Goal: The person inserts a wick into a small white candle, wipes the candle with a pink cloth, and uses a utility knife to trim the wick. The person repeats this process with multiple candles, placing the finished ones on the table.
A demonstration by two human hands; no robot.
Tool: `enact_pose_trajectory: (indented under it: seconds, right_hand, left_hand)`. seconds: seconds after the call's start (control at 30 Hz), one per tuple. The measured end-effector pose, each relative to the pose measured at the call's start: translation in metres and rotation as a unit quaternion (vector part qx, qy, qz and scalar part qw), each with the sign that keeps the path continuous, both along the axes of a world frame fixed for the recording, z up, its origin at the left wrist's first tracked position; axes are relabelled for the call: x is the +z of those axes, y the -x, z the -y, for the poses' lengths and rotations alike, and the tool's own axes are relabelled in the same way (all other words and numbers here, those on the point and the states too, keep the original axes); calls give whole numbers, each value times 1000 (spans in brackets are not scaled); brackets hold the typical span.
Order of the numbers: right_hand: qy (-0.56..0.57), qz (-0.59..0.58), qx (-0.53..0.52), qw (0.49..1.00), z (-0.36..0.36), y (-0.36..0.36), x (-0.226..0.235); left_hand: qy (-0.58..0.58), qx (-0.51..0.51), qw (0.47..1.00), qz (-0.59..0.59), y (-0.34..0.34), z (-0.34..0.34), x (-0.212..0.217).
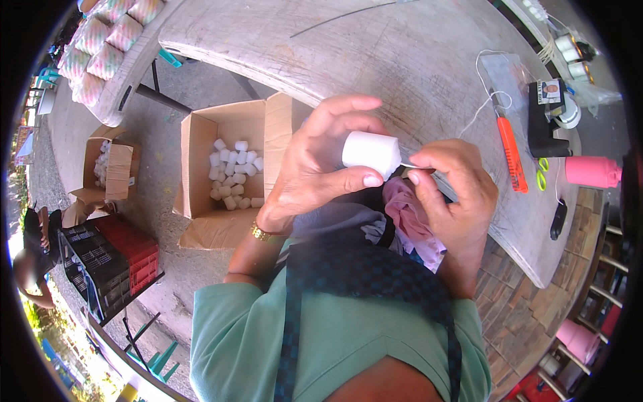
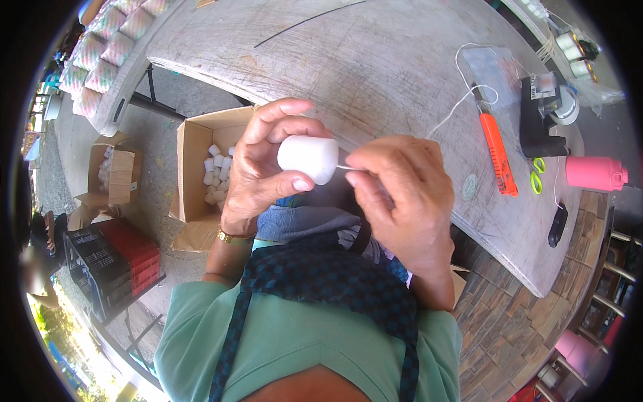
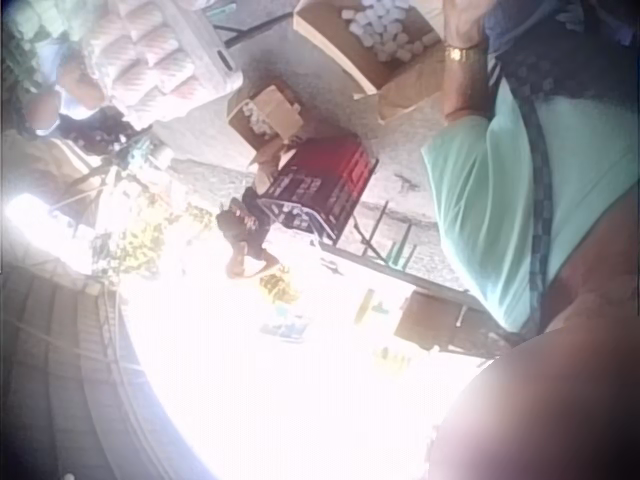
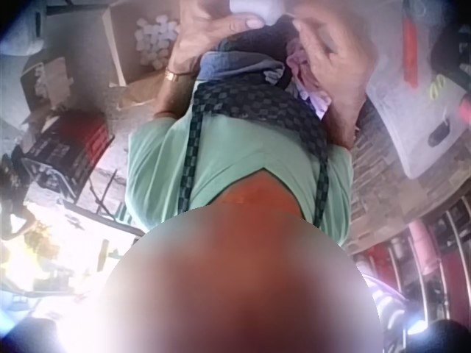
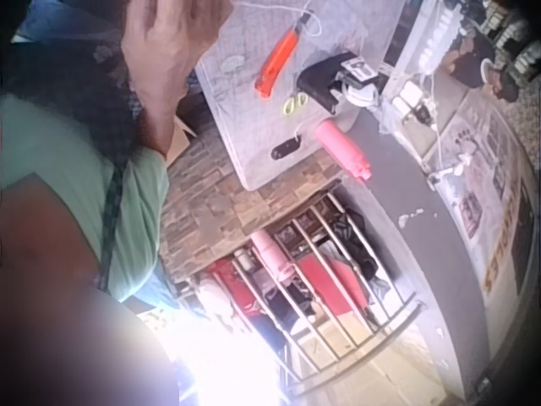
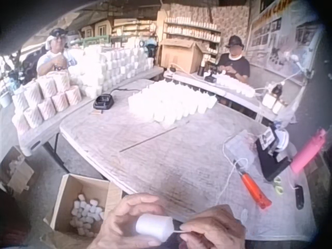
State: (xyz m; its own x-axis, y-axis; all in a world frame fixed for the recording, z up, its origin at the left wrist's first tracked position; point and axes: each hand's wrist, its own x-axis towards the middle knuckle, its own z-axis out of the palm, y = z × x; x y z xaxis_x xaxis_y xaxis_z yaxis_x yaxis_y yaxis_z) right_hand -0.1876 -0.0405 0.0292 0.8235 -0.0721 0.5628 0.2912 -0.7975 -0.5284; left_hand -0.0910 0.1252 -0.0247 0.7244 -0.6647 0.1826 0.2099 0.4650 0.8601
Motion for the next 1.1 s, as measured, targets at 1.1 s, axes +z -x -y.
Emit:
enact_pose_trajectory:
  seconds: [1.1]
  right_hand:
    - [-101, 12, -50, 994, 2, 14, -10]
  left_hand:
    - [53, 23, 998, -18, 11, 30, 11]
